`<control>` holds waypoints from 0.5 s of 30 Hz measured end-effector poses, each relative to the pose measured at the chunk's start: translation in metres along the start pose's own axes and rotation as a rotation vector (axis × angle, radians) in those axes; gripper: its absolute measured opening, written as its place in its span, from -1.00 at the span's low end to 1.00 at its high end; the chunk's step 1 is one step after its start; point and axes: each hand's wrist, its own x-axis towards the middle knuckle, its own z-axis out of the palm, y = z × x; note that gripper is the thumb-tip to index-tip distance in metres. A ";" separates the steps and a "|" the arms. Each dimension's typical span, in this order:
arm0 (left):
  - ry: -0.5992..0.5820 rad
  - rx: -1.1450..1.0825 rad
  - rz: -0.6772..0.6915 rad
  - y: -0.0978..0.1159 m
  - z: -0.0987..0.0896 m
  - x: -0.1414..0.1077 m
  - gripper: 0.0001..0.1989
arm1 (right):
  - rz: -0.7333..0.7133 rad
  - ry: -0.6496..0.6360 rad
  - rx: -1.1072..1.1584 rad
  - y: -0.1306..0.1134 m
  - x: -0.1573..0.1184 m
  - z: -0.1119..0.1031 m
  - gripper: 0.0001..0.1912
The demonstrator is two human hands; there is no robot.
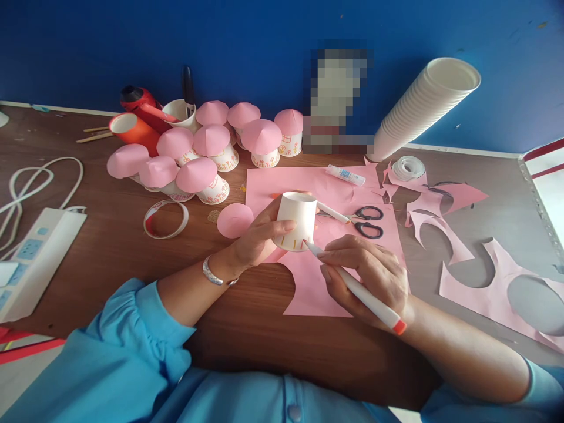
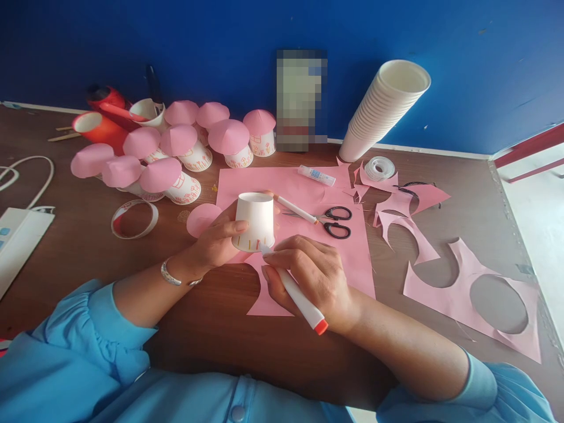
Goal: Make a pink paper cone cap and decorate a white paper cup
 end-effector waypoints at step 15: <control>0.015 0.007 -0.006 0.000 0.001 0.000 -0.39 | -0.013 -0.011 -0.027 0.000 0.000 0.000 -0.89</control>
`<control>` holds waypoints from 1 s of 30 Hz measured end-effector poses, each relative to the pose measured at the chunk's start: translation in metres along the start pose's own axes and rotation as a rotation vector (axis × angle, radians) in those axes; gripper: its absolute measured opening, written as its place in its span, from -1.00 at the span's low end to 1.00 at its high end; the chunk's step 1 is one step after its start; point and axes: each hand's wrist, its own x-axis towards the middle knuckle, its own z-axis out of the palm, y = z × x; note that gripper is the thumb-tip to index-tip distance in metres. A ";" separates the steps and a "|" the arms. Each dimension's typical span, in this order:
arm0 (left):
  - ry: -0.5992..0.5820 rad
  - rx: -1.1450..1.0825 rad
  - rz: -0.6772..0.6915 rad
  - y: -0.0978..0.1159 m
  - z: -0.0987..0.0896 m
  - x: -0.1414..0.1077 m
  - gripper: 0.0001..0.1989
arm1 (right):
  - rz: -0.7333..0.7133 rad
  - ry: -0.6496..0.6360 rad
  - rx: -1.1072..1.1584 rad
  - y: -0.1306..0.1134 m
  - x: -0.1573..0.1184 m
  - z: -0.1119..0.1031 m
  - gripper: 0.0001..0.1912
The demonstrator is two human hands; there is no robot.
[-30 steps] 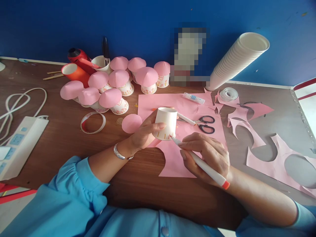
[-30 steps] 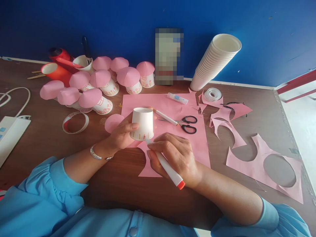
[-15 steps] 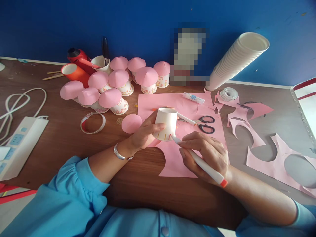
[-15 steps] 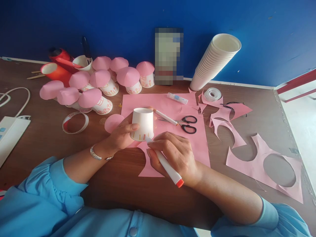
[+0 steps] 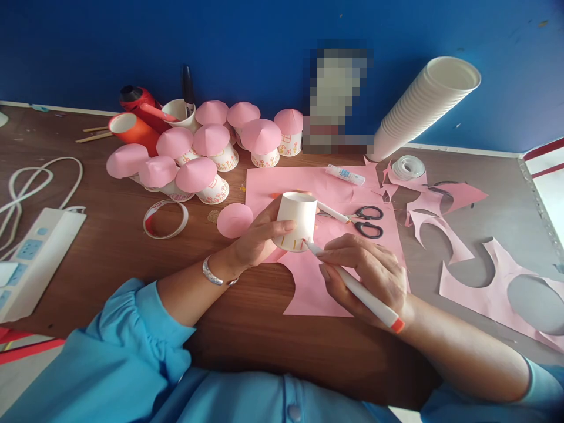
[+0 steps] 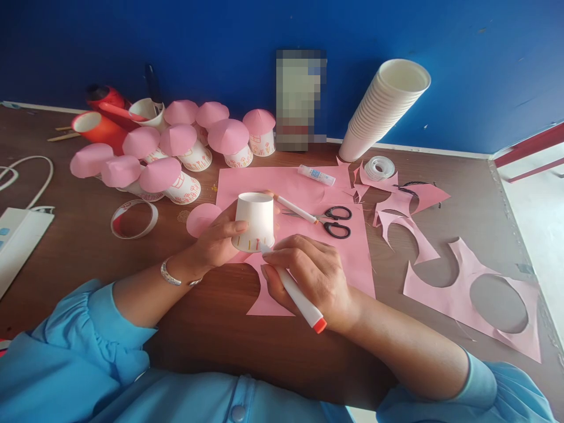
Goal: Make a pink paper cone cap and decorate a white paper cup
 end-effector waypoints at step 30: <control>0.014 -0.002 0.020 0.001 -0.001 0.000 -0.40 | 0.001 -0.010 0.034 -0.002 -0.001 0.002 -0.87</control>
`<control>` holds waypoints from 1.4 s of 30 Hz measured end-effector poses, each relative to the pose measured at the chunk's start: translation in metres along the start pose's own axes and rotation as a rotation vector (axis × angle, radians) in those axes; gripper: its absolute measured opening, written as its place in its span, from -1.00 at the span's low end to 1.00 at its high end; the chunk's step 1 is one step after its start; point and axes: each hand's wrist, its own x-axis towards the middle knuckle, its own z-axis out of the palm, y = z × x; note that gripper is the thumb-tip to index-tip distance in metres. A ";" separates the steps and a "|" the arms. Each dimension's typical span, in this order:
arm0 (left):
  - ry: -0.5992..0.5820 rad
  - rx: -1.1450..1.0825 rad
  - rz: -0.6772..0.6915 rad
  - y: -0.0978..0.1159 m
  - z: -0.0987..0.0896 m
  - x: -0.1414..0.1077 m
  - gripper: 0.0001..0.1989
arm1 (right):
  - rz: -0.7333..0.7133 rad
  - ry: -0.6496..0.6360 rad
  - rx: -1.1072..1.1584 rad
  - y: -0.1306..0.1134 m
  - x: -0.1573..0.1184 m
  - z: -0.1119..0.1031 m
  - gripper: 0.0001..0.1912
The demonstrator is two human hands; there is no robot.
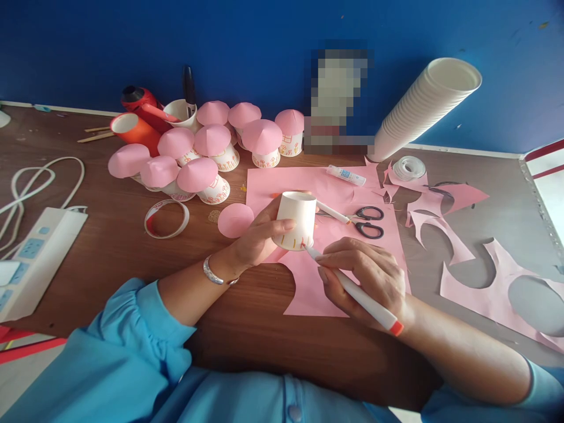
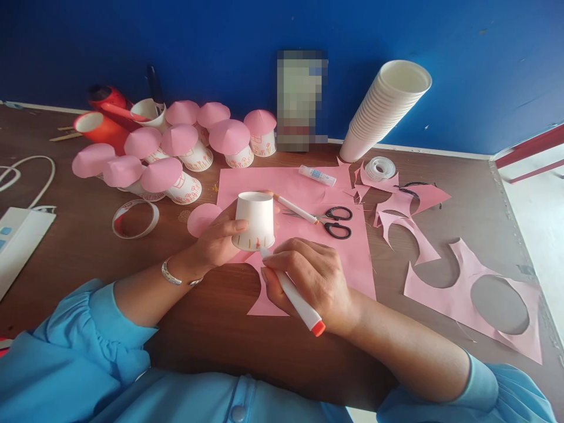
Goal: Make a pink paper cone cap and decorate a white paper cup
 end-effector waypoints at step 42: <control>-0.001 -0.073 0.011 0.003 0.000 0.004 -0.60 | -0.018 0.069 -0.036 0.003 0.001 -0.004 -0.86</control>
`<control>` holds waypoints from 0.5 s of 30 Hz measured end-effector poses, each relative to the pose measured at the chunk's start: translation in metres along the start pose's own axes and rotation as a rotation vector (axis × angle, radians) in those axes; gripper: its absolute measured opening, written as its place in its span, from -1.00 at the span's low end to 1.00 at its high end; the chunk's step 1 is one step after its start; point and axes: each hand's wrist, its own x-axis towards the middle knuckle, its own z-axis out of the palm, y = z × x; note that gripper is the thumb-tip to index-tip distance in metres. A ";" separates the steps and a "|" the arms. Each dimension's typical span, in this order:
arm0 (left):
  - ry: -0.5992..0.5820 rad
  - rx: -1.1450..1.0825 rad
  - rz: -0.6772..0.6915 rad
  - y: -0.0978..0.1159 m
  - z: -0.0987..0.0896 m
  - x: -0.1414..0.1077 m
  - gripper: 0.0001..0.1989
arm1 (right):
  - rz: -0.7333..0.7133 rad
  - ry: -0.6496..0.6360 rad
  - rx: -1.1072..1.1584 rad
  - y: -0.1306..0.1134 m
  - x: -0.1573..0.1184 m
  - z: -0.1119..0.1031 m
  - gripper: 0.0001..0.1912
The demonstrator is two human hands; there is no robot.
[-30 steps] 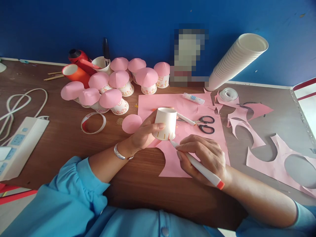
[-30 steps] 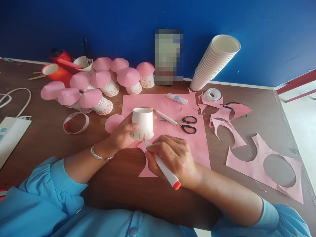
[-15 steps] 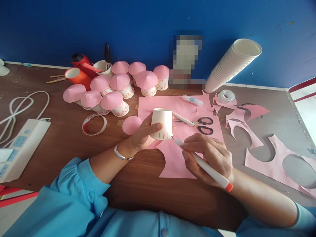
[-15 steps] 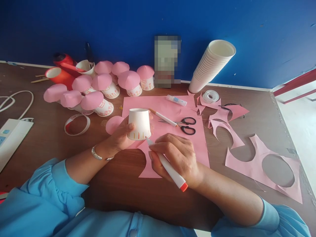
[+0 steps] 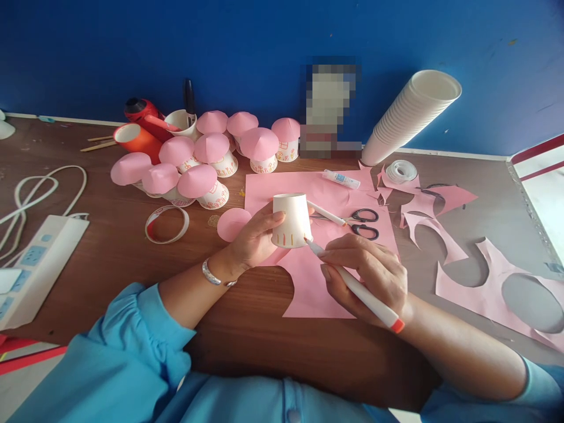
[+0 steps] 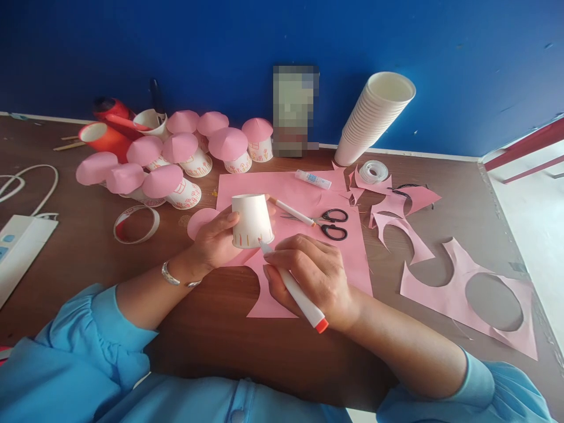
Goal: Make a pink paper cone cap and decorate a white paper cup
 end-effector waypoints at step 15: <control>-0.002 -0.033 -0.054 -0.001 0.001 -0.001 -0.60 | -0.013 -0.029 -0.020 0.000 0.001 0.001 -0.84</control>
